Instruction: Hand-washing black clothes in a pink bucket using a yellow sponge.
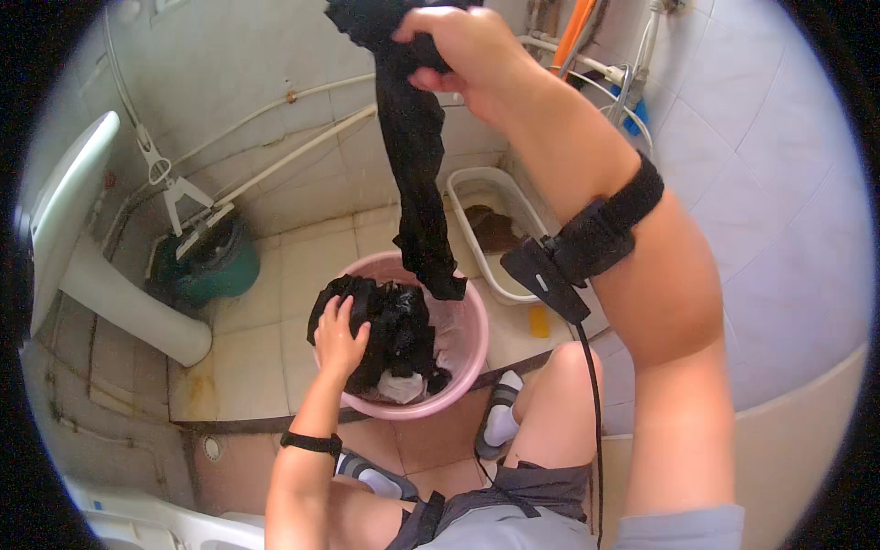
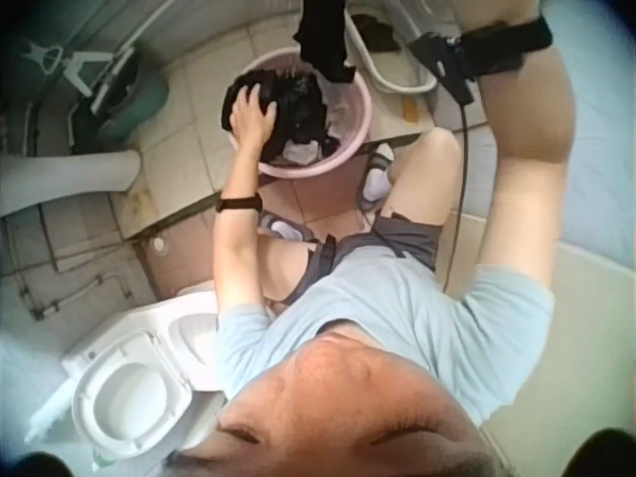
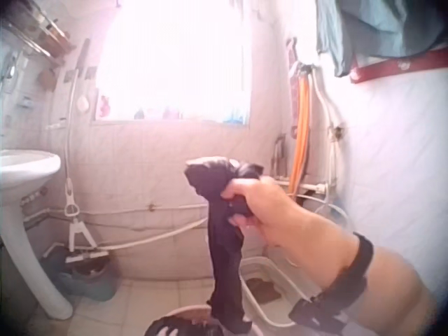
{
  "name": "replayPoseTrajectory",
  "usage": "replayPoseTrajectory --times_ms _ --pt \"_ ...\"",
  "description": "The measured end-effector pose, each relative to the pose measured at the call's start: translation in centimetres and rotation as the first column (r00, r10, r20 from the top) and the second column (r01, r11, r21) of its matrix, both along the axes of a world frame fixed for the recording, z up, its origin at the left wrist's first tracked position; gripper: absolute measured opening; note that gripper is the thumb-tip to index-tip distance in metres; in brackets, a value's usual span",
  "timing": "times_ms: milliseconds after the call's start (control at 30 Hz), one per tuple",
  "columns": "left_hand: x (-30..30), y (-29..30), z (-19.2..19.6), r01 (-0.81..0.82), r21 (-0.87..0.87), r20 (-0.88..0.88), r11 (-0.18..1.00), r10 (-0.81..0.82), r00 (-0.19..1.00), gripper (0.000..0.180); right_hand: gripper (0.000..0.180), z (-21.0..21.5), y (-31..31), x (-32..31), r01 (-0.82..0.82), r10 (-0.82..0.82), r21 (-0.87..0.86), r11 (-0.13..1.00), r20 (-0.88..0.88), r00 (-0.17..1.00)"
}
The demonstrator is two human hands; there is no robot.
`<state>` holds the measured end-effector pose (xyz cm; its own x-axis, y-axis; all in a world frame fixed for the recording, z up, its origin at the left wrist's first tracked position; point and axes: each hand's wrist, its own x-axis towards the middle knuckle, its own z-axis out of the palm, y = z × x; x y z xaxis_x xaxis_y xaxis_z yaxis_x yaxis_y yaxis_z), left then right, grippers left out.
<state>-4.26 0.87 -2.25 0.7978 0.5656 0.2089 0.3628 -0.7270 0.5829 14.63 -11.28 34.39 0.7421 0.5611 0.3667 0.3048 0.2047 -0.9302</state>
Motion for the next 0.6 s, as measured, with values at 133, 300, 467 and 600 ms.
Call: replayPoseTrajectory --times_ms 133,300,467,600 --pt "1.6 -2.0 1.3 0.066 0.061 0.148 0.996 -0.074 0.986 0.072 0.013 2.7 0.5 -2.0 -0.037 0.037 -0.028 0.999 -0.014 0.999" --pt "4.9 -5.1 -1.4 0.134 -0.189 0.082 0.973 -0.121 0.989 0.099 0.022 0.0 1.9 -1.3 -0.062 0.06 -0.033 0.998 -0.06 0.996" --pt "7.3 -5.5 -3.4 -0.071 -0.402 -0.02 0.913 0.068 0.997 0.041 0.023 -4.5 2.1 1.3 -0.035 0.012 -0.116 0.993 -0.19 0.982" --pt "6.6 -5.1 -3.1 0.065 -0.72 0.225 0.691 0.145 0.963 0.03 0.024 -10.3 1.9 2.1 -0.122 0.075 -0.226 0.966 -0.208 0.975"
